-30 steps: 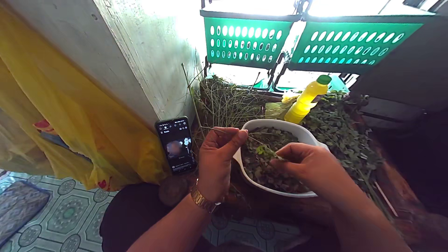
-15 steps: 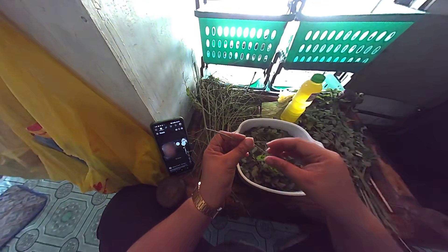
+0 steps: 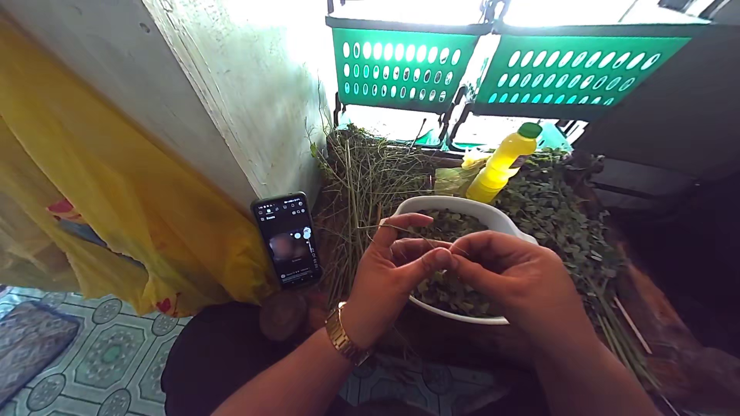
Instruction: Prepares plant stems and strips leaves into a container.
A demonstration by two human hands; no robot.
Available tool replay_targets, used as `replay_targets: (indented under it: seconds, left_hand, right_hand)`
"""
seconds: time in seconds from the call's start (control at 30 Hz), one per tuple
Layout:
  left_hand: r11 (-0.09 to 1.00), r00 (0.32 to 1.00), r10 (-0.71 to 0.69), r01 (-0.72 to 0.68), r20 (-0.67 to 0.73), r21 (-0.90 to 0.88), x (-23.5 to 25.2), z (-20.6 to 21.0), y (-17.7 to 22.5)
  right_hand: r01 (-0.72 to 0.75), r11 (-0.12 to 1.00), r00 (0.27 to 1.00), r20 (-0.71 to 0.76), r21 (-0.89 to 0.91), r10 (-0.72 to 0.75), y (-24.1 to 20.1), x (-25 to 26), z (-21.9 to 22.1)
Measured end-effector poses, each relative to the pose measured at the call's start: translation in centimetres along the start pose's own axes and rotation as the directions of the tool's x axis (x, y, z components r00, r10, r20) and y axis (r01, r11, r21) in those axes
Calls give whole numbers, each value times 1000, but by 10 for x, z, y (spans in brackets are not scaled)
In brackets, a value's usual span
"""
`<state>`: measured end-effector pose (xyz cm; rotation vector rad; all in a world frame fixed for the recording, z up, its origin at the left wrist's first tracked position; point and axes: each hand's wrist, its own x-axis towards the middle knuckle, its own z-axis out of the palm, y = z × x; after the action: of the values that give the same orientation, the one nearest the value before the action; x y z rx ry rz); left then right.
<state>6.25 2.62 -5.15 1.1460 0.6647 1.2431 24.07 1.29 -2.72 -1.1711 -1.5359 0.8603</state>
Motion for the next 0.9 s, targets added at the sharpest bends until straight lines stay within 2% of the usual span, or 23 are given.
replay_targets:
  seconds: [0.17, 0.47, 0.73, 0.9]
  left_hand:
    - [998, 999, 36, -34, -31, 47, 0, -2, 0]
    - [997, 999, -7, 10, -38, 73, 1, -4, 3]
    - [995, 997, 18, -10, -78, 103, 1, -4, 0]
    - [988, 996, 63, -53, -65, 143, -1, -2, -2]
  right_hand:
    - [-23, 999, 1000, 18, 47, 23, 1, 0, 0]
    - [-134, 979, 991, 35, 153, 131, 1, 4, -3]
    - [-159, 979, 987, 48, 130, 154, 0, 2, -2]
    - [-101, 995, 995, 3, -22, 101, -5, -3, 3]
